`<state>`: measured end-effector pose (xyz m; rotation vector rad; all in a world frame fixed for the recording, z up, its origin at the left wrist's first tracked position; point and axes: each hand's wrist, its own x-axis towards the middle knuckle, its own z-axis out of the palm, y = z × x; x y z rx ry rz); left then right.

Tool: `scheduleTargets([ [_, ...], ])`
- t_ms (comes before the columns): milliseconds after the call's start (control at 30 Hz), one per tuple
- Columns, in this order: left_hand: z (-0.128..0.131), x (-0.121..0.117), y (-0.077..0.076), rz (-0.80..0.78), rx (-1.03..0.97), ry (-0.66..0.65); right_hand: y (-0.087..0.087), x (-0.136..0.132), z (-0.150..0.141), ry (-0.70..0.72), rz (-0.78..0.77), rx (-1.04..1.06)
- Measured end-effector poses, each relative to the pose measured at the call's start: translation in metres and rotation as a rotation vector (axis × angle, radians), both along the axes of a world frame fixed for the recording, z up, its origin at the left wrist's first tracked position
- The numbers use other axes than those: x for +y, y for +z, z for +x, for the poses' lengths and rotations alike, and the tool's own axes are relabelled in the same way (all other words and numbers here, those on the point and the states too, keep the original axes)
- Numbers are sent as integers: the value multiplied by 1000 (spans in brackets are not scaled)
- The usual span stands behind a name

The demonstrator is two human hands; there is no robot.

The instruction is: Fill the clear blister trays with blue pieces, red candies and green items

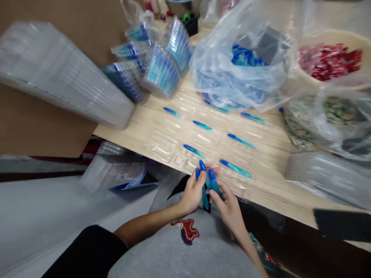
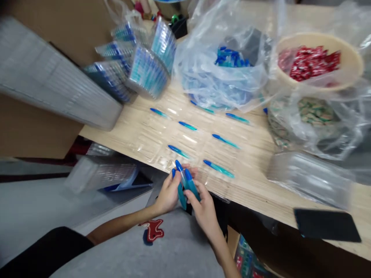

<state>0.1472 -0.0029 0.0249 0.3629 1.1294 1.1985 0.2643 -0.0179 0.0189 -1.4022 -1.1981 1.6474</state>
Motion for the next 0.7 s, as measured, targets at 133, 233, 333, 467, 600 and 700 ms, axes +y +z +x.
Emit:
scheduleTargets([
  [133,-13,3,-11,12,123,254,-6,-1,-15,155,-1,-73],
  [233,-29,6,-16,26,131,294,-8,0,-31,223,-44,-38],
  [333,-58,8,-16,40,196,189,-7,9,-43,257,-93,-42],
  [467,-114,19,-10,40,314,-109,-1,32,-46,160,-90,-126],
  [600,-173,47,-16,132,493,78,2,49,-40,44,-123,-122],
  [700,-208,77,-31,222,829,207,1,51,-34,-32,-147,-155],
])
